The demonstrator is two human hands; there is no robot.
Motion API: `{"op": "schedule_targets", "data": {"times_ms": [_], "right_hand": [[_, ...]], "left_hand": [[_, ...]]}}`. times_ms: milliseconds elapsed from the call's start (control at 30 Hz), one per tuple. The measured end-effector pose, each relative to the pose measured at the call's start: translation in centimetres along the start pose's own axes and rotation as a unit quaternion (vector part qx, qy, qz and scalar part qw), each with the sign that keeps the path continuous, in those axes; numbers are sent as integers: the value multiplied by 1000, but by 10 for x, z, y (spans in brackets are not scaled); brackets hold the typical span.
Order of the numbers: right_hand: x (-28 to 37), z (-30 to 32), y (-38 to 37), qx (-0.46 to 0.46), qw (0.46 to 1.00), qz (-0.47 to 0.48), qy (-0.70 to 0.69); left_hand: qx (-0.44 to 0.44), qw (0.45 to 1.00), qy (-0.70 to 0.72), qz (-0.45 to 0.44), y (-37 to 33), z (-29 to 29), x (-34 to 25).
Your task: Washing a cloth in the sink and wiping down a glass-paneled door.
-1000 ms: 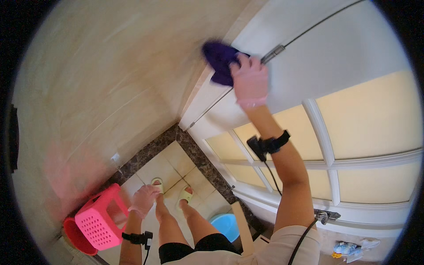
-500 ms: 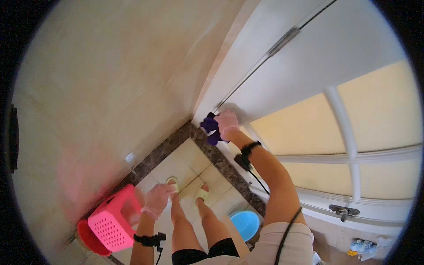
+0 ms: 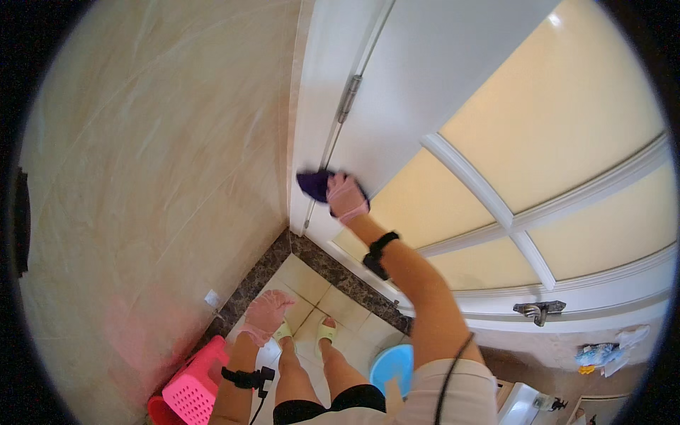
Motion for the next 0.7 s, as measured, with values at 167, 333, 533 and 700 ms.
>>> {"op": "schedule_targets", "data": {"times_ms": [167,333,533,700], "right_hand": [[-3,14,37,178,915,-125,-341],[-45,114,92,112,673,-206,-701],[-100,238,148,-317,496,17,-808],[-135,296,170,-514,495,-145,-685]], "left_hand": [[-93,994,65,11,1,29,-13],[-193,952,198,-133,-37,90,-89],[-245,804,483,-247,-97,166,-204],[-18,760,493,-422,-141,210,-264]]}}
Point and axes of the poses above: each hand's wrist, its own y-axis away from the middle knuckle, its own z-axis out of the back of the hand, x = y × z, the point moved 1 cm from there along -y, towards the middle knuckle, and after that the axes turned 15 degrees about -y, right-handed, at the moved point
